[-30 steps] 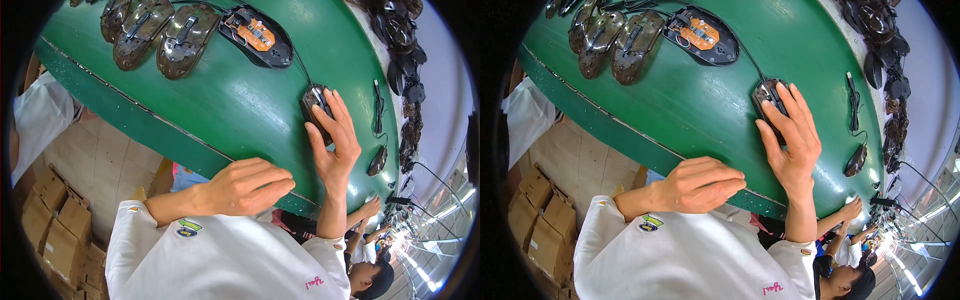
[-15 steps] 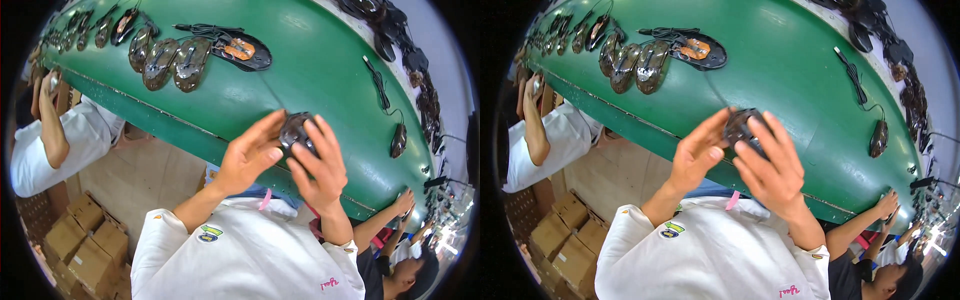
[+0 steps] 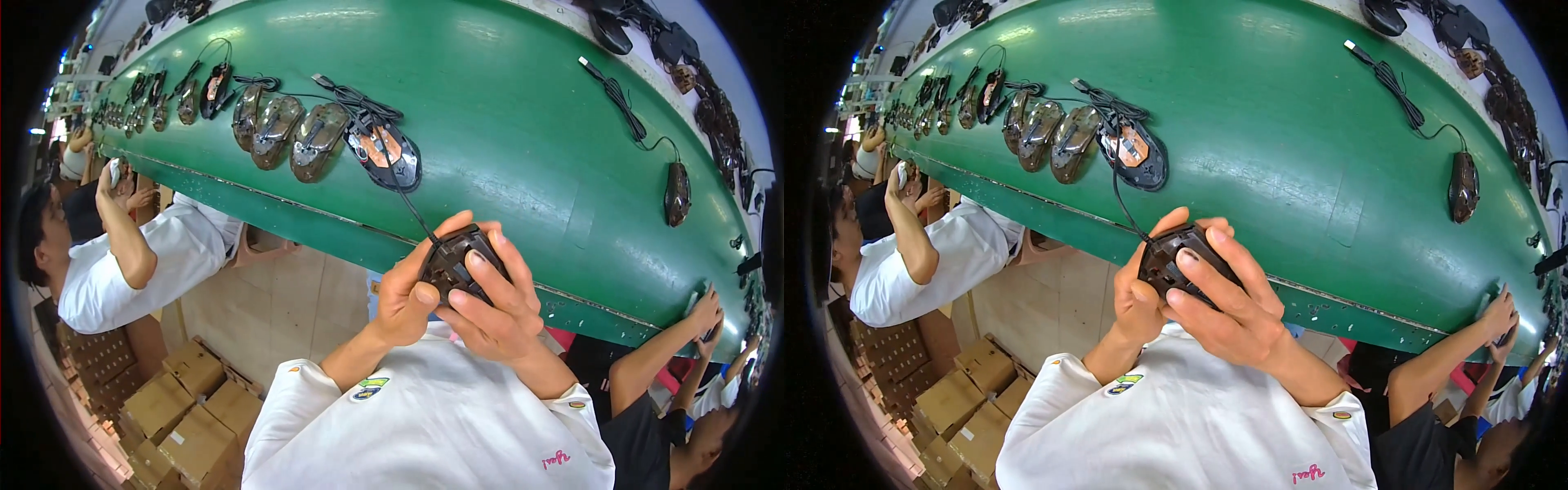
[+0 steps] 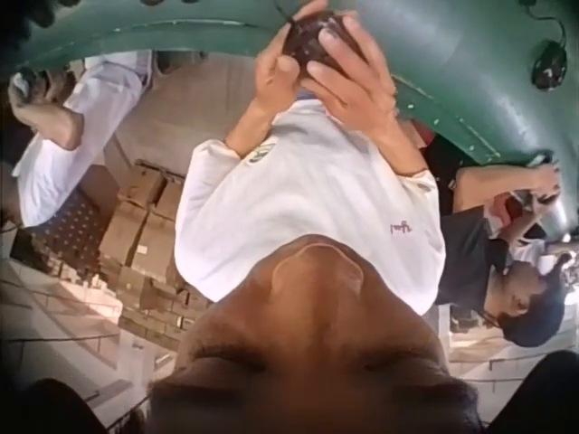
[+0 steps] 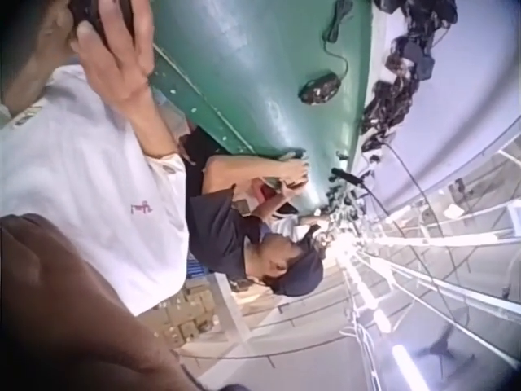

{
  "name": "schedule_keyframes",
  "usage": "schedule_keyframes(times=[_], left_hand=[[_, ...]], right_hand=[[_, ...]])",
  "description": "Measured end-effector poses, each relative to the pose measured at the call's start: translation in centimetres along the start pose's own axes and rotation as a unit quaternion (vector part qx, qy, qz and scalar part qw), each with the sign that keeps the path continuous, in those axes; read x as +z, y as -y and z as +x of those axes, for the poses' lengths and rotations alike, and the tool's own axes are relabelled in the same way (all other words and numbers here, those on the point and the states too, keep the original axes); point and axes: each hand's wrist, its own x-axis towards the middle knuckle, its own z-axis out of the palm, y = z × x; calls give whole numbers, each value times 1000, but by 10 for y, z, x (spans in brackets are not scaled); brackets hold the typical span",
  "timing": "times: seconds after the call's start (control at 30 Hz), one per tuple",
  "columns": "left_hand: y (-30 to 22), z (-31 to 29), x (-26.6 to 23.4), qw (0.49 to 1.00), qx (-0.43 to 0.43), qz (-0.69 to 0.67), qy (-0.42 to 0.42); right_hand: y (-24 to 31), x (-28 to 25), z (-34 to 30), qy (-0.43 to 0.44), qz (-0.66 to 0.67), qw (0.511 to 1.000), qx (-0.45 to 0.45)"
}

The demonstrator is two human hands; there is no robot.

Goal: The person assembles computer mice along a conveyor belt by picking up mouse casings and bases, fitting and pressing the components together by hand, and placing the assembled mice back onto the belt.

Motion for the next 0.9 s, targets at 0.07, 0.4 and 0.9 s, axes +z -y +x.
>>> schedule_keyframes(times=[0.07,0.4,0.9], left_hand=[[-4,-8,-2,998,-6,62,10],[-14,-11,7,989,-30,146,5],[-23,7,15,948,-203,-141,-199]], right_hand=[[4,-1,0,2,16,1000,1],[14,-8,4,13,69,997,44],[23,-30,11,84,16,995,58]])
